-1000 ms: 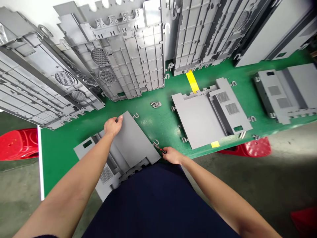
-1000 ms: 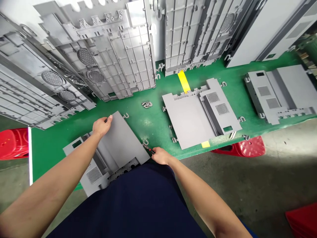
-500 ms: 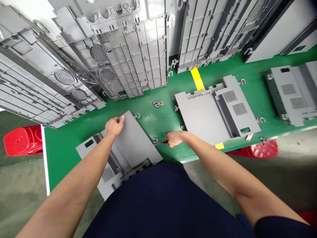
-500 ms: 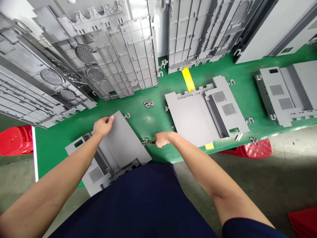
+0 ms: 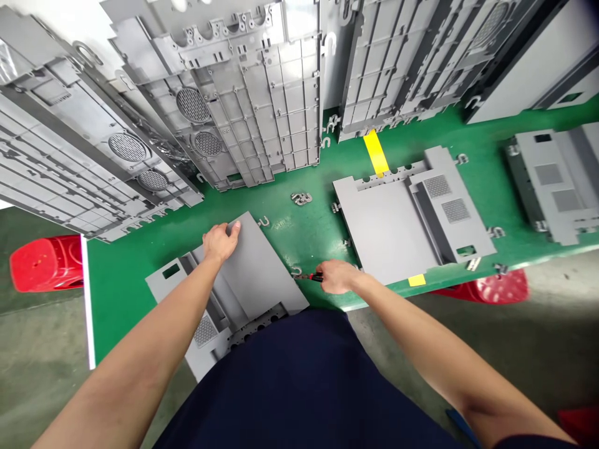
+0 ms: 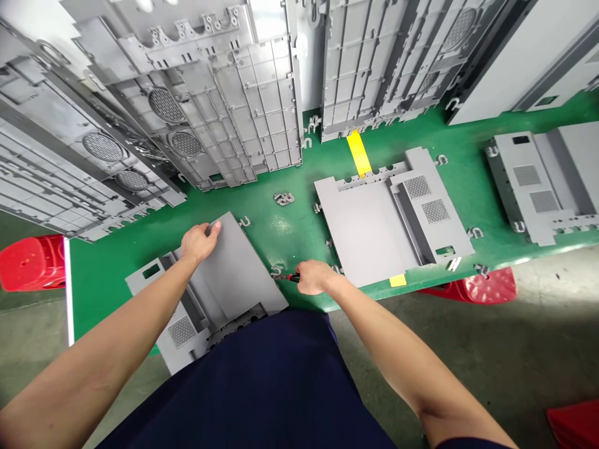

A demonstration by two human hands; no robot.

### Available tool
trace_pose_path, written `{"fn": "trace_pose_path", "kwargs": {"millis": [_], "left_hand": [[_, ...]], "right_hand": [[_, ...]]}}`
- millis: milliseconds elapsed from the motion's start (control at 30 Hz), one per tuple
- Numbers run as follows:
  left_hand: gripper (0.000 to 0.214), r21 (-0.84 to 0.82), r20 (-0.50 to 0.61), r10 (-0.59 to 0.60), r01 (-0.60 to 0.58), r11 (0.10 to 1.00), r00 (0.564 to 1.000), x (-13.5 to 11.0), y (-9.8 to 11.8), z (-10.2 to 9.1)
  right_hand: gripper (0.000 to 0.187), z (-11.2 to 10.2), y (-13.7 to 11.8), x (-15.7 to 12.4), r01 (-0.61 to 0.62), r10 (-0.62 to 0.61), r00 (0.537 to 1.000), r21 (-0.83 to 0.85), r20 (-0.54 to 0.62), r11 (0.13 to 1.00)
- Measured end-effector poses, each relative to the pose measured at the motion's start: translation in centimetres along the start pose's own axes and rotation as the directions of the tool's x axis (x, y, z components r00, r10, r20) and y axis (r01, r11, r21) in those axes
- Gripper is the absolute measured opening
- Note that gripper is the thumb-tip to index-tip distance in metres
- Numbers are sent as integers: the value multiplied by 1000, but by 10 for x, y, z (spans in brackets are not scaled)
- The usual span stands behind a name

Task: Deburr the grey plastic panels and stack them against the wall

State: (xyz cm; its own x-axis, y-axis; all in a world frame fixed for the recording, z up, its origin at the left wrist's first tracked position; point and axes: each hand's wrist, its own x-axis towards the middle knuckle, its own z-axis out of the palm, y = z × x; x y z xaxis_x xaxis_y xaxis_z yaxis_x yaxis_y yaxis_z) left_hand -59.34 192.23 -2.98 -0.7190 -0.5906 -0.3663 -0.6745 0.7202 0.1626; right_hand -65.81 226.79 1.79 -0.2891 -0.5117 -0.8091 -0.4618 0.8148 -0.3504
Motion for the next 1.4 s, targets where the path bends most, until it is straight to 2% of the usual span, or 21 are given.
{"fn": "trace_pose_path", "kwargs": {"millis": [133,233,333,467,567,667,800,1000,1067,1133,1200,1400], "left_hand": [[70,-10,-1,-3,3,1000,1000,-2,1,-2],[68,-16,13,-9,9,1000,1000,-4,2,-4],[65,-11,12,-2,2,1000,1000,-4,2,-2],[66,-13,-18,17,-17,1000,1000,-2,-1,5],[68,-22,-26,12,-13,1000,1000,-1,-3,9],[69,-32,-25,11,-12,999,1000,0,-3,10],[70,-27,-27,14,-15,1000,1000,0,-3,8],[70,-12,-14,3,-4,1000,1000,0,-1,5],[69,-11,-19,3,-3,1000,1000,0,0,4],[68,-10,-22,-1,1,1000,1000,0,2,4],[68,-5,-23,-8,8,1000,1000,0,3,3],[70,25,-23,-15,16,1000,1000,0,5,3]], "right_hand": [[10,-34,-9,19,40,-35,997,-78,66,996],[16,-56,-16,34,56,-36,986,-117,162,992],[22,-77,-19,50,45,-13,979,-155,206,987],[20,-108,-12,73,-7,22,989,-105,145,994],[19,-117,-4,83,-64,62,997,38,48,997],[24,-100,3,79,-94,85,995,245,51,965],[32,-41,4,52,-103,66,993,435,100,895],[21,56,-12,-2,-104,131,991,394,-41,913],[35,77,-19,-13,-98,131,990,392,-57,915],[57,92,-26,-18,-103,145,987,402,-75,910],[69,101,-31,-19,-113,165,982,404,-97,908],[71,103,-28,-16,-85,161,971,378,-175,922]]}}
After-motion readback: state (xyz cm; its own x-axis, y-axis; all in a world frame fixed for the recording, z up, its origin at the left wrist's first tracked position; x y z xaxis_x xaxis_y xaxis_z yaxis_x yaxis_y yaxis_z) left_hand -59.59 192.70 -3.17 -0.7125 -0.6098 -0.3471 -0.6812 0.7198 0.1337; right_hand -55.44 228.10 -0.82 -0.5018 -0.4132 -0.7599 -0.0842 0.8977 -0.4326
